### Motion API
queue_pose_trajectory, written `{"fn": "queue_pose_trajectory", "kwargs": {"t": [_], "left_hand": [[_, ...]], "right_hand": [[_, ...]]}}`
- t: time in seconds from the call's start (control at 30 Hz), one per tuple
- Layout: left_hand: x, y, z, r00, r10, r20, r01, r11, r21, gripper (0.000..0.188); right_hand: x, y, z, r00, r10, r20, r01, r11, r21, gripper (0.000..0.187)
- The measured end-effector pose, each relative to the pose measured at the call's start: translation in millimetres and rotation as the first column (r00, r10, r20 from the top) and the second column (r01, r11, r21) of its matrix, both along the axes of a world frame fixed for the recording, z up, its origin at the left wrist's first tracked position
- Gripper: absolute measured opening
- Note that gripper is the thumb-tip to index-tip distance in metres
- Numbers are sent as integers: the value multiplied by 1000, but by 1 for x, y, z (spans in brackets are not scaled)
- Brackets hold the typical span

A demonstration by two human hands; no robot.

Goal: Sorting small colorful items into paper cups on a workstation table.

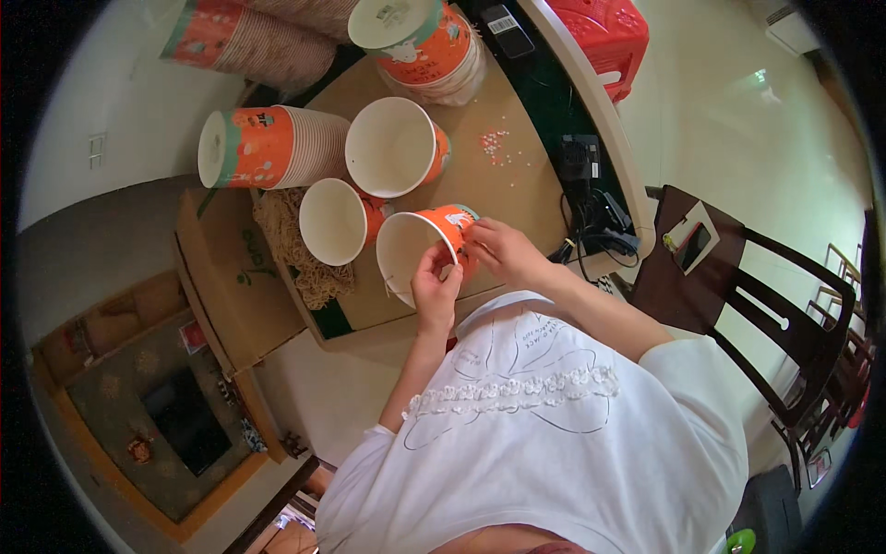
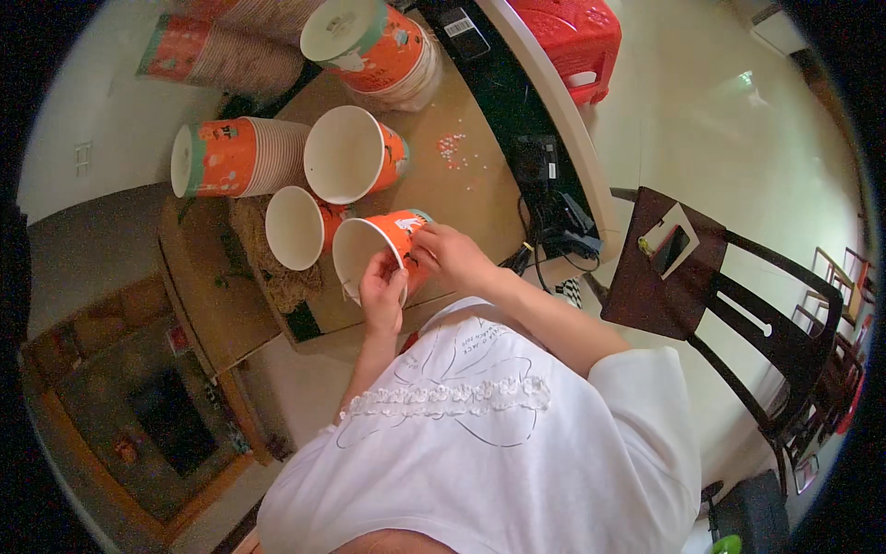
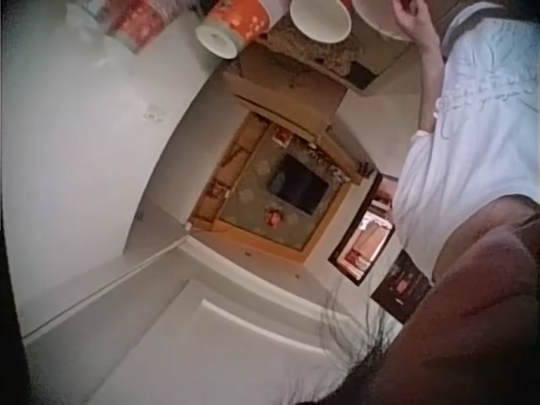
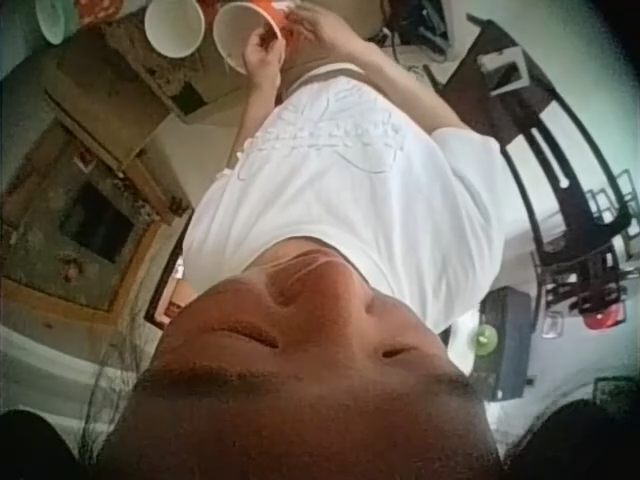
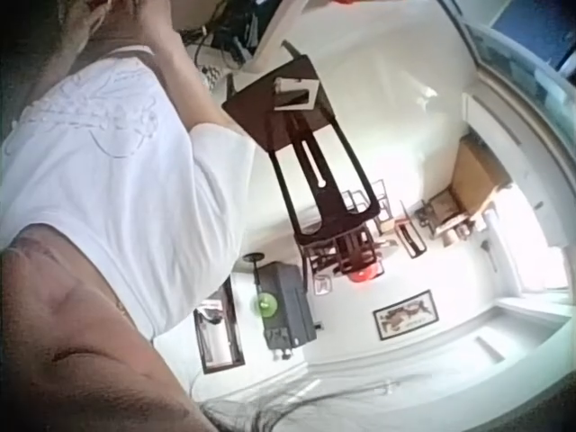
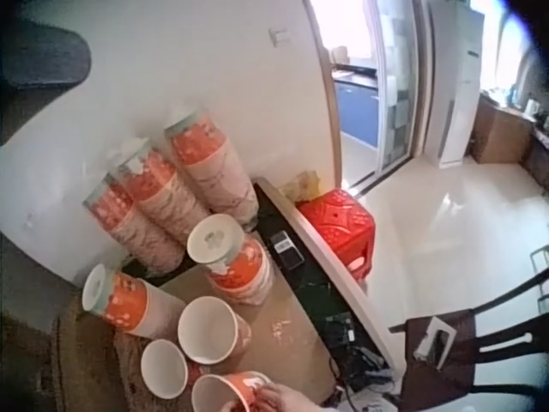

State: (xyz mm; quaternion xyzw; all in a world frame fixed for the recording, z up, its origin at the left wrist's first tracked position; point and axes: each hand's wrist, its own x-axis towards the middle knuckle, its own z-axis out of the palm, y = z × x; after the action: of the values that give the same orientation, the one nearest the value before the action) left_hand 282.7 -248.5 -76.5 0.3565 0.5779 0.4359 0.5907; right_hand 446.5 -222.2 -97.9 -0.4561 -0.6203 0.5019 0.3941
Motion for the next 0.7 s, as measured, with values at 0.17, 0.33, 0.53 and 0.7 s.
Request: {"fn": "queue_pose_trajectory", "kwargs": {"t": [0.17,0.33,0.53,0.7], "left_hand": [[-2,0,2,998,-58,-12,58,998,-3,39],[1,-1,3,997,-75,-8,74,996,-39,39],[2,-1,3,993,-113,-26,112,992,-61,39],[1,1,-2,968,-198,-157,201,980,2,30]], "right_hand": [[5,10,4,994,99,49,-102,994,49,16],[7,13,7,977,156,149,-160,987,18,14],[10,15,8,975,149,164,-157,987,39,14],[13,16,8,963,163,216,-180,982,61,16]]}}
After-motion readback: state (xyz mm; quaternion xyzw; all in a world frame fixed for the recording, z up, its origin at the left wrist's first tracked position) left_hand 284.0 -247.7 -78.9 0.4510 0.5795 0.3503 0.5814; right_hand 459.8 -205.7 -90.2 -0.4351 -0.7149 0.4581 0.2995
